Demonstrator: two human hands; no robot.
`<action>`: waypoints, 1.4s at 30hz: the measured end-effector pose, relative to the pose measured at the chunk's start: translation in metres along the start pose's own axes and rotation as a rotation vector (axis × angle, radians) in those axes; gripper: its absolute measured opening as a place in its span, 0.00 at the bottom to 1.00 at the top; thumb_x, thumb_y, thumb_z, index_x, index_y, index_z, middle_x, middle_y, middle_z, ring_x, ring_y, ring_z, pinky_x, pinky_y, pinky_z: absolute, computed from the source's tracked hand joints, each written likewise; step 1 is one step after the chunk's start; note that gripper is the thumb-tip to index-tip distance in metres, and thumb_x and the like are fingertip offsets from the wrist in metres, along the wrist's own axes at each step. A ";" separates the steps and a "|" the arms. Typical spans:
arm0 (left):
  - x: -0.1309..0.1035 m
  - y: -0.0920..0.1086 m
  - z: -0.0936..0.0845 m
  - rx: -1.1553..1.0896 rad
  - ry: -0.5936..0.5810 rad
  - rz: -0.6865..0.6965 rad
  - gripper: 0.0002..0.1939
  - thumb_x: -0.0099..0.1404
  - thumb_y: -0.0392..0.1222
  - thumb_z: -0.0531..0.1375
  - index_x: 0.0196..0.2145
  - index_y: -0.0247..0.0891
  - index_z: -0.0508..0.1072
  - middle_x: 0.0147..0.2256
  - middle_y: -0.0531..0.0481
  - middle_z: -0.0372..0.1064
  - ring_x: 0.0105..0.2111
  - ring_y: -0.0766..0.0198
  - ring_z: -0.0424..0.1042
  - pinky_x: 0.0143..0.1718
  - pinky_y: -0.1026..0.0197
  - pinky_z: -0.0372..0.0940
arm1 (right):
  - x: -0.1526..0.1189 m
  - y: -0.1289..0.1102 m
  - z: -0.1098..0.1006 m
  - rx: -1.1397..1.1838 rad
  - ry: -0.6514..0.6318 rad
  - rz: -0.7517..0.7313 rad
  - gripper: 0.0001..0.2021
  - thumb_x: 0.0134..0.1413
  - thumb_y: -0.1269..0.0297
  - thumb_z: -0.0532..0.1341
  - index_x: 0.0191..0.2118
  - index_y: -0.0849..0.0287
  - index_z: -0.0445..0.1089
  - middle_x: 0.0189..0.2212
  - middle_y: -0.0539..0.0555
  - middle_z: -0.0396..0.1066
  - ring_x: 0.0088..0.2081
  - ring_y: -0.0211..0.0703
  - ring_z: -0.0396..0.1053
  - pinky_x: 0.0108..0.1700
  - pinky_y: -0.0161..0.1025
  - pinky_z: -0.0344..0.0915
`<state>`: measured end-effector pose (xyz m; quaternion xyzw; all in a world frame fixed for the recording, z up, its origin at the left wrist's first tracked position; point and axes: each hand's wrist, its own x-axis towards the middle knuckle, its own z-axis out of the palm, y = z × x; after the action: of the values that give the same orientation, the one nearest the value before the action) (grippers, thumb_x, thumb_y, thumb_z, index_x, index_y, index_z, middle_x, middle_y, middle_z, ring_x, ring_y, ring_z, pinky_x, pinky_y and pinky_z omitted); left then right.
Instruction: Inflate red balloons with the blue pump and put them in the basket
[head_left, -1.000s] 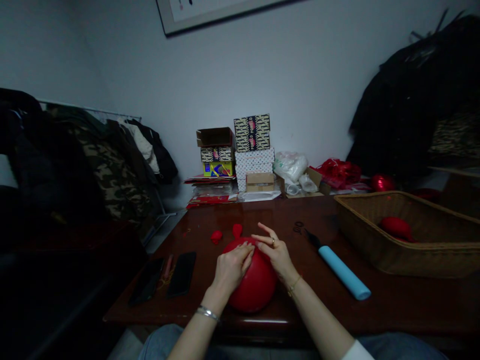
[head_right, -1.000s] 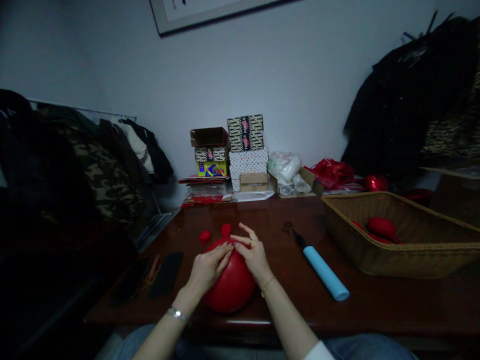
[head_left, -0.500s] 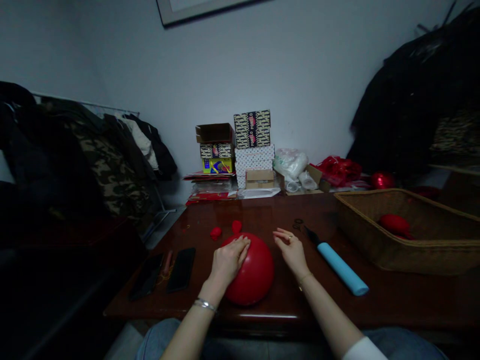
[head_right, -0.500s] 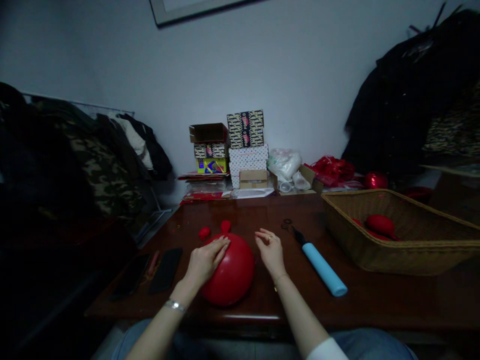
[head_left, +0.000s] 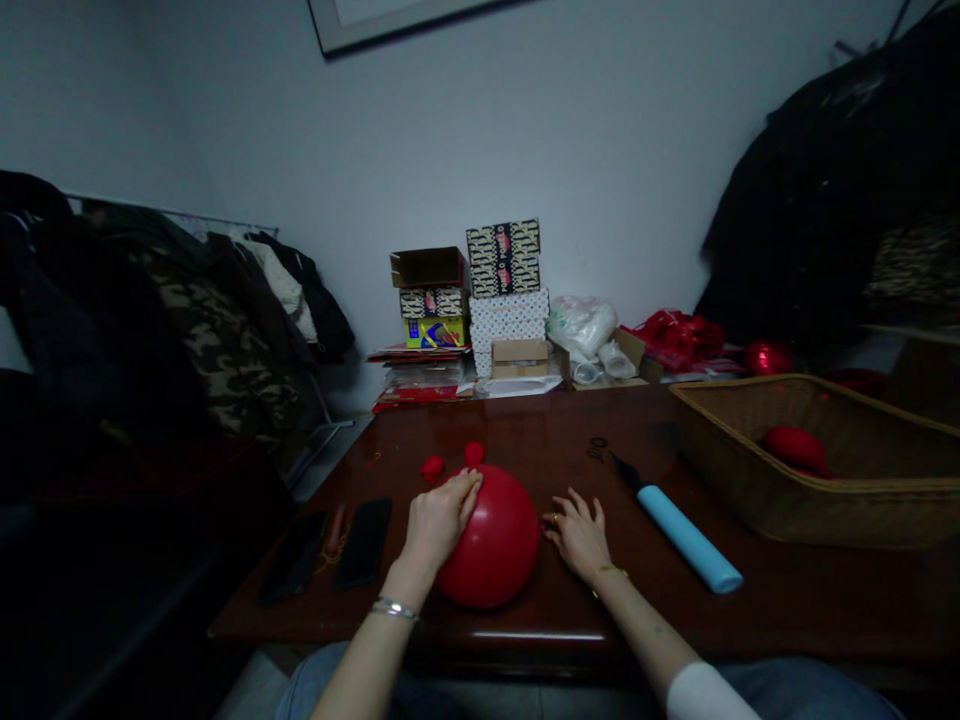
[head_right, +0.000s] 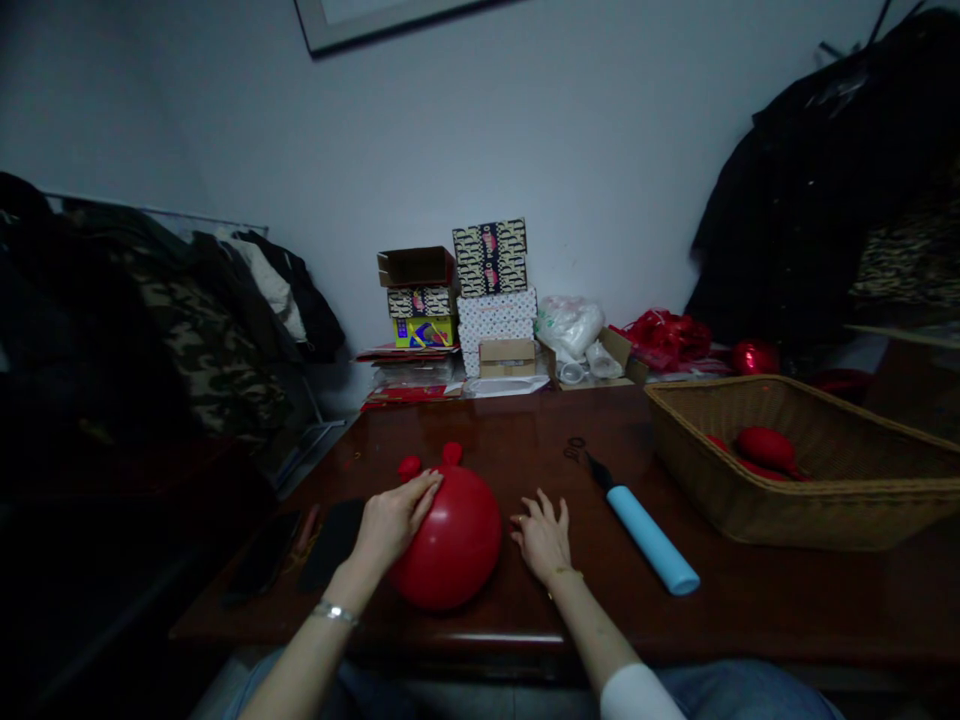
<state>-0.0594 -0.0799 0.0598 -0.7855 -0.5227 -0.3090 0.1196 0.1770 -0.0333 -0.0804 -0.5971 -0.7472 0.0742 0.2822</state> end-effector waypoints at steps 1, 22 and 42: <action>-0.001 0.000 0.000 -0.002 0.001 -0.003 0.13 0.66 0.40 0.54 0.46 0.43 0.74 0.46 0.50 0.73 0.44 0.60 0.73 0.45 0.58 0.69 | 0.000 -0.001 0.001 -0.011 -0.004 -0.012 0.10 0.50 0.66 0.59 0.38 0.48 0.75 0.52 0.52 0.67 0.62 0.53 0.48 0.61 0.60 0.29; 0.001 0.020 0.011 0.030 -0.016 0.031 0.13 0.66 0.40 0.55 0.45 0.43 0.74 0.45 0.50 0.73 0.44 0.60 0.73 0.43 0.60 0.70 | 0.026 0.005 -0.017 0.493 0.206 0.125 0.11 0.51 0.59 0.54 0.29 0.55 0.73 0.43 0.57 0.73 0.52 0.51 0.63 0.55 0.53 0.55; 0.006 0.028 0.012 0.063 -0.072 0.002 0.14 0.67 0.43 0.52 0.47 0.43 0.73 0.47 0.47 0.72 0.42 0.60 0.74 0.38 0.62 0.70 | 0.019 -0.100 -0.055 0.750 0.317 -0.066 0.10 0.55 0.59 0.56 0.33 0.52 0.74 0.45 0.54 0.72 0.56 0.48 0.57 0.58 0.53 0.52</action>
<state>-0.0288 -0.0813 0.0575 -0.7925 -0.5355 -0.2636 0.1256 0.1179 -0.0554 0.0166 -0.4325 -0.6343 0.2398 0.5943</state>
